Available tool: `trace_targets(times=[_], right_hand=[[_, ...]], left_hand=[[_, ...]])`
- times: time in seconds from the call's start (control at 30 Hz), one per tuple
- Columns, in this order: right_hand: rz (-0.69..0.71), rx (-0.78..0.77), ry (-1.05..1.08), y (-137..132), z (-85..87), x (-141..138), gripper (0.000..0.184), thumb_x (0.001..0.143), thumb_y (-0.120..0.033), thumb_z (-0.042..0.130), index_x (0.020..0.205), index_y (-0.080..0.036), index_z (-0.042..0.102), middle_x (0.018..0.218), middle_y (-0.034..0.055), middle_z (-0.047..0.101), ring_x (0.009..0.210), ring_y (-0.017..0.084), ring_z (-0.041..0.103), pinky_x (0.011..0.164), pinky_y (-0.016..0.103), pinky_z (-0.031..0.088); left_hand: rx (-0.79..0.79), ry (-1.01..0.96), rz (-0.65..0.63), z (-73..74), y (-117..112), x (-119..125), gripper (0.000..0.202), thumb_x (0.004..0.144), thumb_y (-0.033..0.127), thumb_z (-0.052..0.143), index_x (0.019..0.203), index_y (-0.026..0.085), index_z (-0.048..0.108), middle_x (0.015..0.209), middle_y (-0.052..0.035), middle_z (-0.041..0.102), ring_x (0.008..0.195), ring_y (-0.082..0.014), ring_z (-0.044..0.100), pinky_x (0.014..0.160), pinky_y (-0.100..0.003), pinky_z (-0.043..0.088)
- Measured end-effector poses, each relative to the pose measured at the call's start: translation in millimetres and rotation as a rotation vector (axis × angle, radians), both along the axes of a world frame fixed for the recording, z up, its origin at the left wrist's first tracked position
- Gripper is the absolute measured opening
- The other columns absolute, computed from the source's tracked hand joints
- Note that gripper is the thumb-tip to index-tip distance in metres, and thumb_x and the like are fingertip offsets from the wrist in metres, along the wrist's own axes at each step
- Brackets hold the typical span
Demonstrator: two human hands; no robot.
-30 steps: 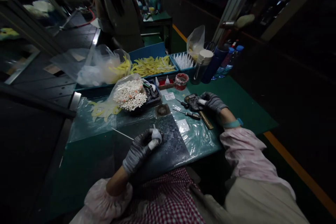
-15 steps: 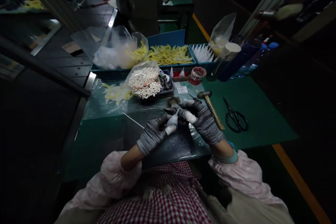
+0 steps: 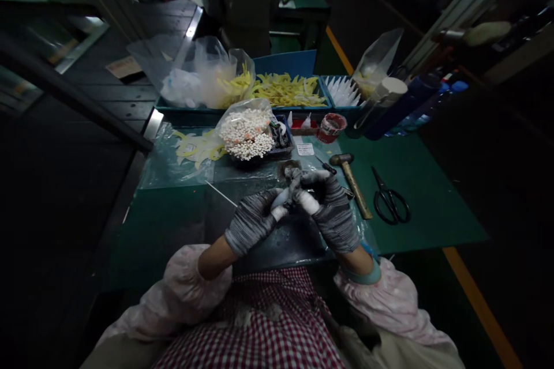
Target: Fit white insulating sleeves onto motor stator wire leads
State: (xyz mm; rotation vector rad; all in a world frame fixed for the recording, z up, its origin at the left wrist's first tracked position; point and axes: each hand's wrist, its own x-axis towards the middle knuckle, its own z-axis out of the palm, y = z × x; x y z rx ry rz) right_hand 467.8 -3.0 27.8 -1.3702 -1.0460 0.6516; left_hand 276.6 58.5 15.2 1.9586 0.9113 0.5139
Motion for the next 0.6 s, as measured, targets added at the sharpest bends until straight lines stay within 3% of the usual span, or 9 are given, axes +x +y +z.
trace_targets(times=[0.2, 0.23, 0.3, 0.37, 0.43, 0.5, 0.6], right_hand=[[0.011, -0.109, -0.008, -3, 5.3, -6, 0.039, 0.087, -0.046, 0.09, 0.115, -0.031, 0.067, 0.1, 0.0005, 0.08, 0.09, 0.023, 0.079, 0.086, 0.043, 0.069], [0.0, -0.103, -0.012, -4, 6.1, -6, 0.04, 0.087, -0.047, 0.089, 0.115, -0.031, 0.067, 0.1, 0.0009, 0.08, 0.091, 0.024, 0.079, 0.086, 0.043, 0.069], [-0.027, -0.083, -0.003, -6, 6.8, -4, 0.044, 0.086, -0.052, 0.089, 0.116, -0.032, 0.066, 0.102, 0.0021, 0.079, 0.092, 0.025, 0.079, 0.086, 0.043, 0.069], [-0.041, -0.08, 0.028, -8, 7.1, -1, 0.048, 0.083, -0.057, 0.09, 0.116, -0.032, 0.065, 0.103, 0.003, 0.078, 0.093, 0.025, 0.079, 0.086, 0.043, 0.069], [-0.026, -0.106, 0.077, -11, 7.7, 1, 0.052, 0.08, -0.061, 0.093, 0.113, -0.033, 0.063, 0.103, 0.0034, 0.077, 0.093, 0.026, 0.078, 0.086, 0.044, 0.069], [-0.011, -0.136, 0.125, -14, 8.1, 2, 0.055, 0.076, -0.061, 0.096, 0.108, -0.033, 0.062, 0.1, 0.0033, 0.077, 0.092, 0.027, 0.078, 0.084, 0.044, 0.069], [-0.049, -0.121, 0.157, -19, 6.5, 1, 0.054, 0.074, -0.055, 0.099, 0.106, -0.032, 0.063, 0.095, 0.0009, 0.076, 0.085, 0.024, 0.076, 0.078, 0.04, 0.067]], left_hand=[[0.067, -0.002, 0.088, -10.9, -11, 5, 0.041, 0.097, 0.035, 0.07, 0.134, 0.02, 0.077, 0.128, -0.0146, 0.083, 0.115, -0.0349, 0.078, 0.112, -0.052, 0.061], [0.015, -0.054, 0.067, -11.0, -11, 7, 0.041, 0.097, 0.037, 0.07, 0.133, 0.02, 0.077, 0.128, -0.014, 0.083, 0.116, -0.0349, 0.078, 0.113, -0.053, 0.06], [-0.24, -0.218, -0.027, -9.8, -10, 9, 0.039, 0.097, 0.043, 0.072, 0.131, 0.023, 0.077, 0.125, -0.0106, 0.083, 0.114, -0.0318, 0.078, 0.111, -0.048, 0.061], [-0.559, -0.342, -0.151, -7.9, -8, 10, 0.044, 0.103, 0.058, 0.063, 0.122, 0.022, 0.079, 0.11, -0.0097, 0.084, 0.099, -0.0278, 0.08, 0.094, -0.041, 0.066], [-0.793, -0.416, -0.235, -6.3, -9, 9, 0.071, 0.107, 0.077, 0.04, 0.108, 0.019, 0.081, 0.092, -0.0121, 0.082, 0.077, -0.0239, 0.077, 0.073, -0.037, 0.066], [-0.878, -0.477, -0.258, -6.0, -11, 7, 0.086, 0.103, 0.087, 0.031, 0.103, 0.018, 0.082, 0.087, -0.0136, 0.081, 0.066, -0.0209, 0.073, 0.064, -0.035, 0.063], [-0.853, -0.541, -0.187, -10.7, -19, 9, 0.064, 0.098, 0.078, 0.064, 0.116, 0.019, 0.08, 0.096, -0.0109, 0.082, 0.074, -0.0201, 0.074, 0.073, -0.035, 0.065]])
